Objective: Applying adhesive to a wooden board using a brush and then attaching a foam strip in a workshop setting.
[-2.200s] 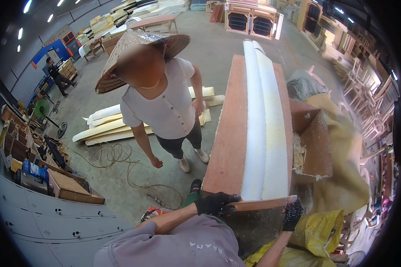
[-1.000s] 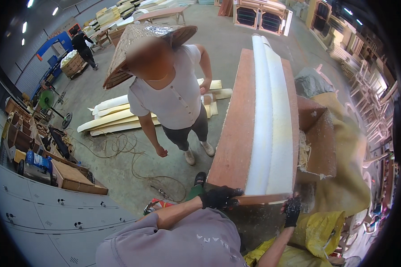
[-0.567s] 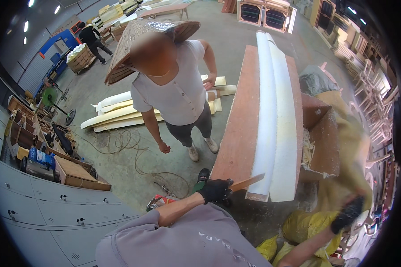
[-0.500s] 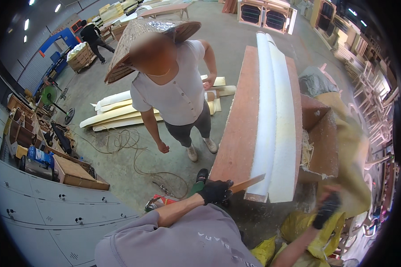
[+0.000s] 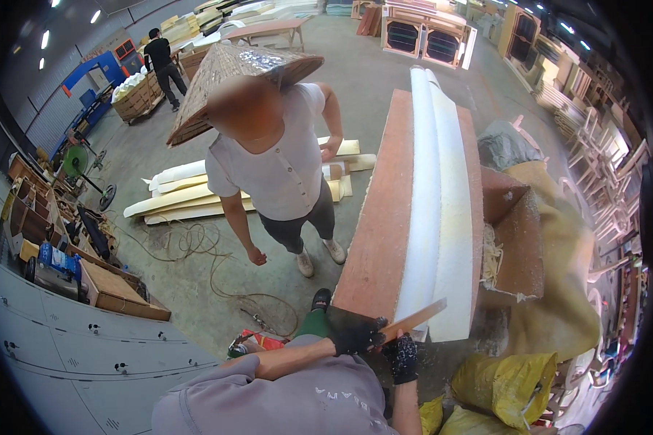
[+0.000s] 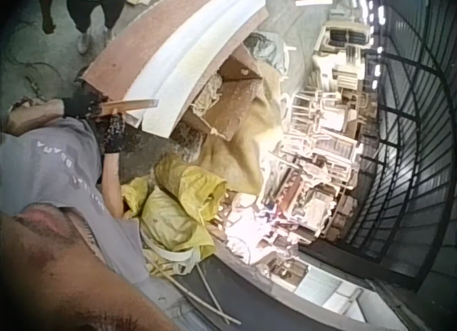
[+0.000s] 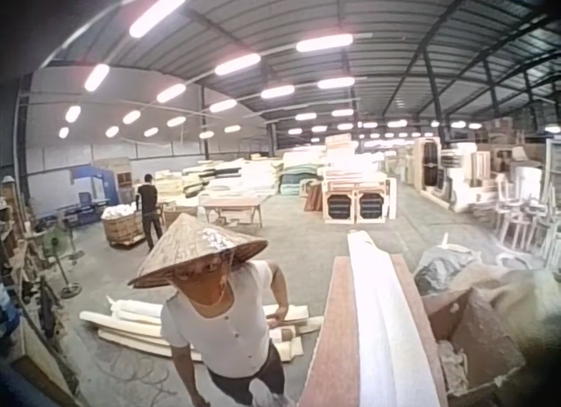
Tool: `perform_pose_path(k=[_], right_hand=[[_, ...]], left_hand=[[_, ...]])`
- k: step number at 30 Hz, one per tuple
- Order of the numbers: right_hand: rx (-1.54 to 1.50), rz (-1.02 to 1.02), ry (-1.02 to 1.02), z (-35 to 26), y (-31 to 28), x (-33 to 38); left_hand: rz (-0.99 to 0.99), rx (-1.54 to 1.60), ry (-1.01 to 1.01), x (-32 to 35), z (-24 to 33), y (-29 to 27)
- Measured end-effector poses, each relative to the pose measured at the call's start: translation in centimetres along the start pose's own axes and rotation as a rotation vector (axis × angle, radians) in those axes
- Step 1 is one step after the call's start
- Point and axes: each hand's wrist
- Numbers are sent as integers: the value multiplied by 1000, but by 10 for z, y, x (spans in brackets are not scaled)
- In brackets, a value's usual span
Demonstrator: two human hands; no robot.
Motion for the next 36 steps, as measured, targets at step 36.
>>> perform_pose_path(k=[36], right_hand=[[-103,343,-132,163,-204,-47]], left_hand=[[606,-1033,-244,90,-218,-131]])
Point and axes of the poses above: each hand's wrist, its own x-axis away from the middle knuckle, its own y-axis out of the palm, z = x × y, and after that the axes turned 1 degree about y, right-handed
